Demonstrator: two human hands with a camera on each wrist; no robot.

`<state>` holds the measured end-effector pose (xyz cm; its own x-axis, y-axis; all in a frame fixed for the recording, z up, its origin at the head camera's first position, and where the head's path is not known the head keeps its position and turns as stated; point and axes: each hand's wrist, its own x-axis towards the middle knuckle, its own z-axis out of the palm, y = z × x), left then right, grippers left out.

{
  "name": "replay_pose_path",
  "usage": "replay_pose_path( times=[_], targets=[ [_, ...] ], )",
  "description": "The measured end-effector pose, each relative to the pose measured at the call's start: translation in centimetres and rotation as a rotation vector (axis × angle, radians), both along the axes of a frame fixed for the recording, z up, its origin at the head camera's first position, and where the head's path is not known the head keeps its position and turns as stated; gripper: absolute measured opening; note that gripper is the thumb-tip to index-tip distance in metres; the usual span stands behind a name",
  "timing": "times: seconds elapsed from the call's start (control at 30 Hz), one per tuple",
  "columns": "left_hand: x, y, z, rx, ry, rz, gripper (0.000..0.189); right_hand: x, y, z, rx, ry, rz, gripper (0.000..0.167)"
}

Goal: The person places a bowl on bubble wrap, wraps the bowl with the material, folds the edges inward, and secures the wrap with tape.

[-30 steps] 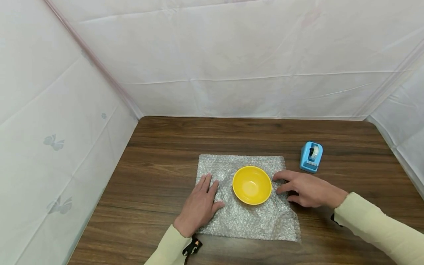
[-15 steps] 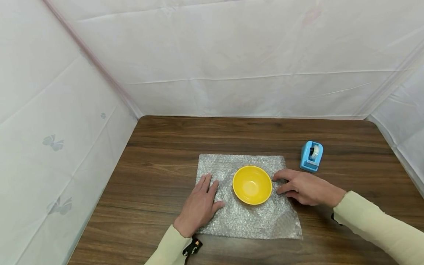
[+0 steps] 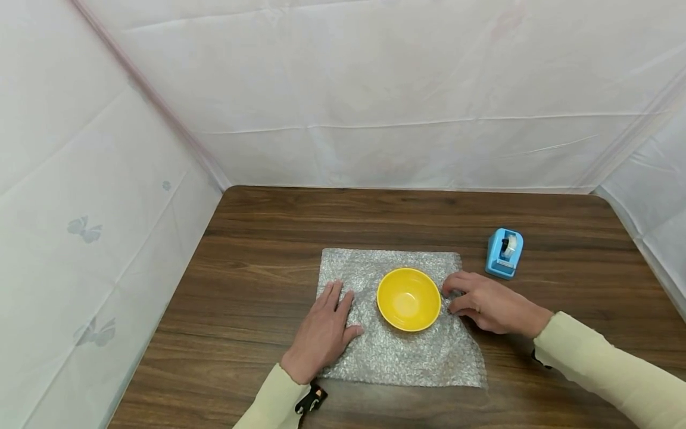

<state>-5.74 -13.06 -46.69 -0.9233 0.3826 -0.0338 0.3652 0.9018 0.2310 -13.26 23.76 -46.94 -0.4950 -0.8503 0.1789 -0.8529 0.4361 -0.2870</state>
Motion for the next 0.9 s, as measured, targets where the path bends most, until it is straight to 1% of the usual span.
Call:
replay_pose_path(
  times=[0.17, 0.4, 0.5, 0.63, 0.7, 0.83, 0.9],
  targets=[
    [0.0, 0.0, 0.1, -0.006, 0.013, -0.011, 0.067, 0.2, 0.1, 0.0, -0.021, -0.014, -0.010, 0.027],
    [0.0, 0.0, 0.2, -0.004, -0.003, -0.003, 0.068, 0.0, 0.1, 0.6, -0.100, -0.097, -0.015, 0.032],
    [0.0, 0.0, 0.1, -0.003, -0.009, 0.002, 0.069, -0.1, -0.1, 1.0, -0.095, -0.123, -0.022, 0.033],
    [0.0, -0.1, 0.0, -0.004, -0.006, 0.001, 0.068, -0.1, -0.3, 1.4, -0.075, -0.150, -0.054, 0.032],
    [0.0, 0.0, 0.0, -0.006, 0.000, -0.002, 0.068, 0.0, -0.4, 1.5, -0.070, -0.133, -0.074, 0.031],
    [0.0, 0.0, 0.0, -0.014, 0.015, -0.007, 0.068, 0.3, -0.5, 1.5, -0.092, -0.058, -0.128, 0.029],
    [0.0, 0.1, 0.0, -0.019, 0.018, -0.009, 0.068, 0.4, -0.4, 1.6, -0.101, -0.058, -0.138, 0.029]
  ],
)
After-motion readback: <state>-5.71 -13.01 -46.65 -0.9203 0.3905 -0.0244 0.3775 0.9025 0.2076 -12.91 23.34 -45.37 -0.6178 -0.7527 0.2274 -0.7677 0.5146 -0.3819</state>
